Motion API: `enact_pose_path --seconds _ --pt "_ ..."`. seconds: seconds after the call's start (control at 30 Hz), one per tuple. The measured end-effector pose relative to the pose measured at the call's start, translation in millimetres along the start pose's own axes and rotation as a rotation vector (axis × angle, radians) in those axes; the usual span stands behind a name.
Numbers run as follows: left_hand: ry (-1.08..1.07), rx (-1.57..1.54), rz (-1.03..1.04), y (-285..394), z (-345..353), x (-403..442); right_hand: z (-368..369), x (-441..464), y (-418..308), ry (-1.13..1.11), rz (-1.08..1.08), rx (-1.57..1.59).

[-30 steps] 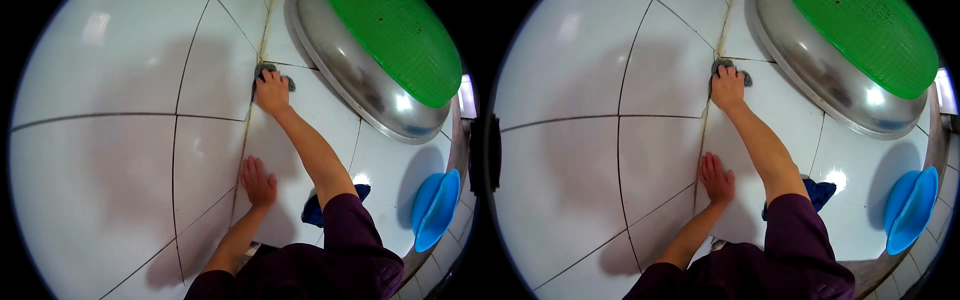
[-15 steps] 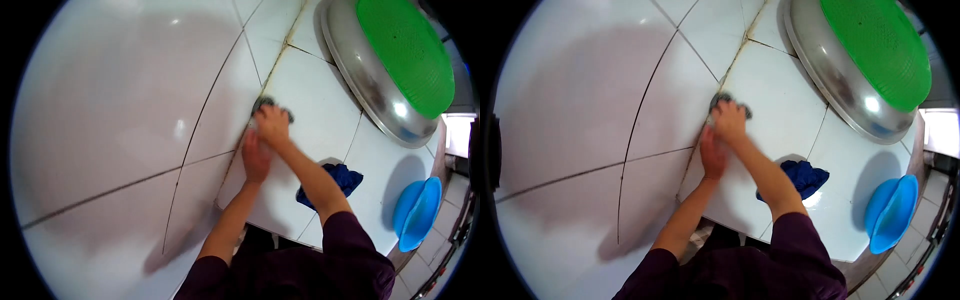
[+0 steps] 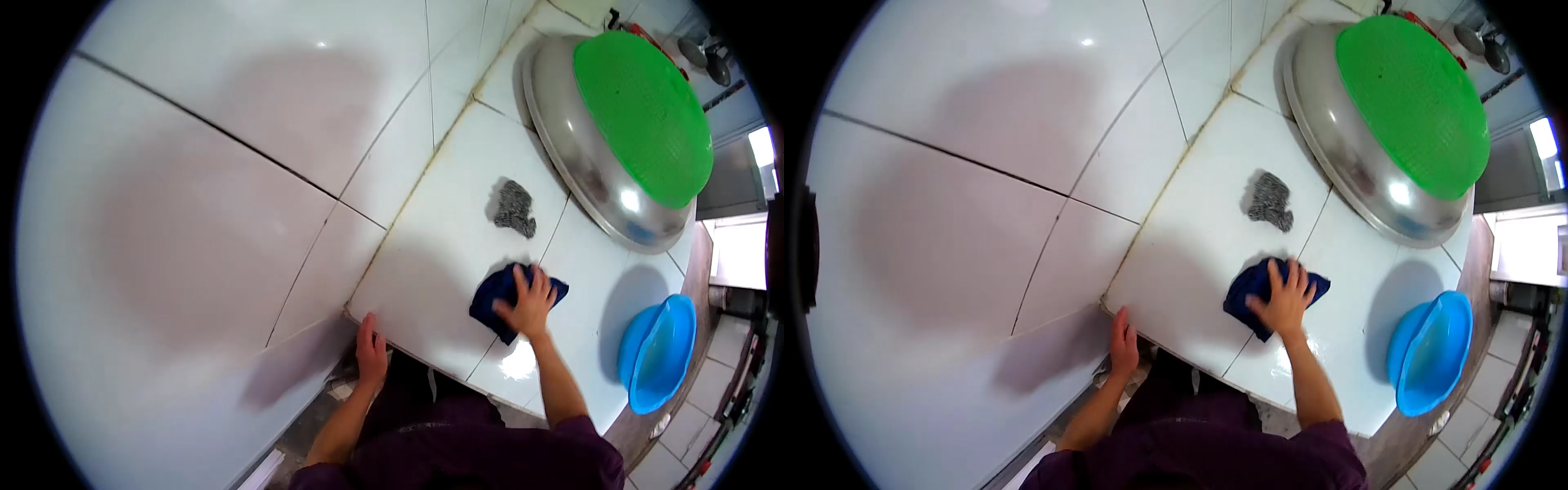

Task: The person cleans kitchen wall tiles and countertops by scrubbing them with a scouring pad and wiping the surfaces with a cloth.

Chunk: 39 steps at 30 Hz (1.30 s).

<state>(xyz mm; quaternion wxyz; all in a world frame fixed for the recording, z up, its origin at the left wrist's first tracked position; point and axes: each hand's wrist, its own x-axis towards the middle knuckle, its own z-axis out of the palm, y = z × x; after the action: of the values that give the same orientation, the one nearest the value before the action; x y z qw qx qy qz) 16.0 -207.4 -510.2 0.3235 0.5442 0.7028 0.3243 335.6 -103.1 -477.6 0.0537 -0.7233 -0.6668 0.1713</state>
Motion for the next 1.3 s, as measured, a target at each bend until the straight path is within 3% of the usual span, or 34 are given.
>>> enact_pose_path --seconds 0.07,0.17,0.2,0.27,0.3,0.33,0.43,0.5,0.57,0.63,0.7,0.77,0.8,0.87,0.9,0.93,1.0,1.1,1.17,1.23,1.3 --pt "0.038 -0.172 -0.206 3.4 -4.6 -12.8 16.4 -33.3 5.4 0.124 -0.126 0.038" --pt "0.081 -0.123 -0.200 10.0 -14.2 -40.6 39.7 -15.4 9.3 0.134 0.021 0.353" --pt "0.102 -0.123 -0.186 8.8 -15.2 -50.7 27.6 0.1 -10.8 0.127 0.111 0.809" --pt "0.127 -0.108 -0.203 5.8 -17.9 -72.5 -14.9 31.1 -84.7 0.192 -0.002 1.307" --pt "0.145 -0.095 -0.200 3.9 -22.0 -85.9 -66.0 34.5 -135.3 0.085 -0.040 1.595" --pt "0.121 -0.114 -0.218 2.2 -27.4 -94.5 -96.1 43.4 -179.0 0.186 -0.338 1.680" --pt "0.109 -0.127 -0.232 14.0 -44.2 -94.3 -165.4 66.3 -289.4 0.507 -0.805 1.479" --pt "0.104 -0.108 -0.266 13.4 -60.4 -99.1 -155.0 75.2 -321.9 0.796 -0.840 1.327" --pt "0.125 -0.146 -0.310 5.1 -68.4 -96.3 -95.4 89.1 -316.1 0.880 -0.708 1.292" --pt "0.118 -0.177 -0.347 -1.1 -77.6 -97.2 -23.2 91.3 -286.5 0.744 -0.365 1.313" --pt "0.128 -0.227 -0.367 -6.1 -72.4 -91.4 95.8 114.4 -264.9 0.484 0.266 1.455" --pt "-0.010 0.031 -0.373 -10.8 -77.5 -88.0 87.1 118.2 -251.6 0.178 0.537 1.883" --pt "-0.006 0.028 -0.251 -3.2 -77.2 -81.1 64.8 127.7 -260.3 0.207 0.511 1.902" --pt "-0.013 -0.065 -0.249 -5.2 -70.5 -70.7 17.9 129.6 -276.3 0.409 0.387 1.920" --pt "-0.018 -0.150 -0.277 -4.5 -65.8 -62.3 -14.9 130.2 -286.6 0.550 0.174 1.718" --pt "-0.022 -0.158 -0.271 0.7 -64.2 -53.1 -75.9 123.0 -299.8 0.543 -0.015 1.684" --pt "-0.072 -0.137 -0.190 14.5 -65.9 -32.7 -180.5 116.5 -322.3 0.868 -0.539 1.322" --pt "-0.106 -0.120 -0.121 25.4 -58.5 -3.6 -283.7 133.8 -340.9 1.154 -0.946 1.087" --pt "-0.150 -0.087 -0.082 25.6 -50.3 14.7 -292.8 175.4 -336.1 1.307 -0.871 1.119" --pt "-0.178 -0.062 -0.058 30.0 -41.1 27.6 -255.8 220.0 -308.5 1.150 -0.599 1.230" --pt "-0.313 -0.071 0.044 35.7 -30.1 50.2 -172.9 269.5 -267.7 1.071 -0.325 1.301"
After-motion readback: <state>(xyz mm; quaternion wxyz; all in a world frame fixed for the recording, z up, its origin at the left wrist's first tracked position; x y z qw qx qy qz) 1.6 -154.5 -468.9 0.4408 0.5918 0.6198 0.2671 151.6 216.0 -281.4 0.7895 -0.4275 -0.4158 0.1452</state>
